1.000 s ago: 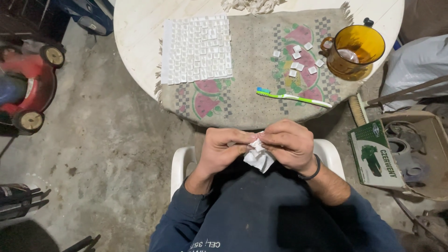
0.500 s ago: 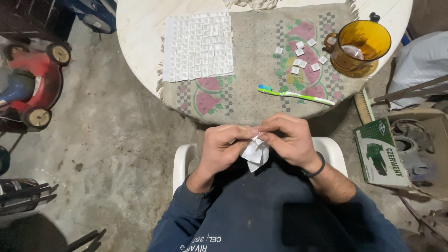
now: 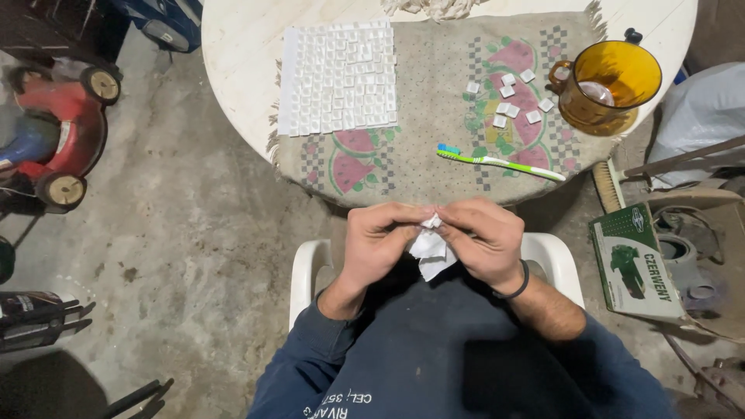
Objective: Cleaning individual mechanical keyboard keys using a toothbrush and a cleaning cloth.
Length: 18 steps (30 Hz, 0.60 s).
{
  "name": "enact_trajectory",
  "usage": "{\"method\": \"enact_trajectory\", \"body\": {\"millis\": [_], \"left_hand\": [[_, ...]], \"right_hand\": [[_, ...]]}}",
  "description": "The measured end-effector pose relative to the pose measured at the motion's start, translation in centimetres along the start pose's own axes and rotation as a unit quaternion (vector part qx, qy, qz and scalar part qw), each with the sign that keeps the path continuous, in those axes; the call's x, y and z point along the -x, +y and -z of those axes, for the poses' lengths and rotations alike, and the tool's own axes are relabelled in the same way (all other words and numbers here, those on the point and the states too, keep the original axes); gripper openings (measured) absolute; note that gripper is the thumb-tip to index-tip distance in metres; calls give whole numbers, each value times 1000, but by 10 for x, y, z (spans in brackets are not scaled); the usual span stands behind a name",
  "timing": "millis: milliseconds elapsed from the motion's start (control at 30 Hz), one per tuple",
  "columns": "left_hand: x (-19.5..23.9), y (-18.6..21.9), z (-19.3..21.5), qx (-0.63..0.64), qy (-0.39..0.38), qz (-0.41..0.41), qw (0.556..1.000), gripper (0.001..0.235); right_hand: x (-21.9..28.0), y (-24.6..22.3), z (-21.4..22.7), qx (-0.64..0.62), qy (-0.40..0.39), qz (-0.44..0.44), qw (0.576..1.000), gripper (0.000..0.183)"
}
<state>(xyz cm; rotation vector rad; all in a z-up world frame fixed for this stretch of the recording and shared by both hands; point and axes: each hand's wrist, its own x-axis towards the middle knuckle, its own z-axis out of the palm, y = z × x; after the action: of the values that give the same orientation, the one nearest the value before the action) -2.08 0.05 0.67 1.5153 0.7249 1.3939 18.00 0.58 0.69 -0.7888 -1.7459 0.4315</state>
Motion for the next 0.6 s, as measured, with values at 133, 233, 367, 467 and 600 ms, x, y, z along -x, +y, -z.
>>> {"method": "enact_trajectory", "body": {"millis": [133, 233, 367, 467, 600], "left_hand": [[0, -10, 5, 35, -16, 33, 999, 20], [-2, -6, 8, 43, 3, 55, 998, 18], [-3, -12, 13, 90, 80, 65, 991, 19], [1, -36, 11, 95, 100, 64, 988, 26], [-12, -20, -1, 324, 32, 110, 939, 50]], "right_hand": [[-3, -6, 0, -14, -13, -22, 1000, 18], [-5, -8, 5, -4, -32, -34, 999, 31], [-11, -9, 4, 17, 4, 50, 999, 54], [-18, -13, -10, 83, -1, 96, 992, 60], [-8, 2, -1, 99, -24, 3, 995, 33]]}}
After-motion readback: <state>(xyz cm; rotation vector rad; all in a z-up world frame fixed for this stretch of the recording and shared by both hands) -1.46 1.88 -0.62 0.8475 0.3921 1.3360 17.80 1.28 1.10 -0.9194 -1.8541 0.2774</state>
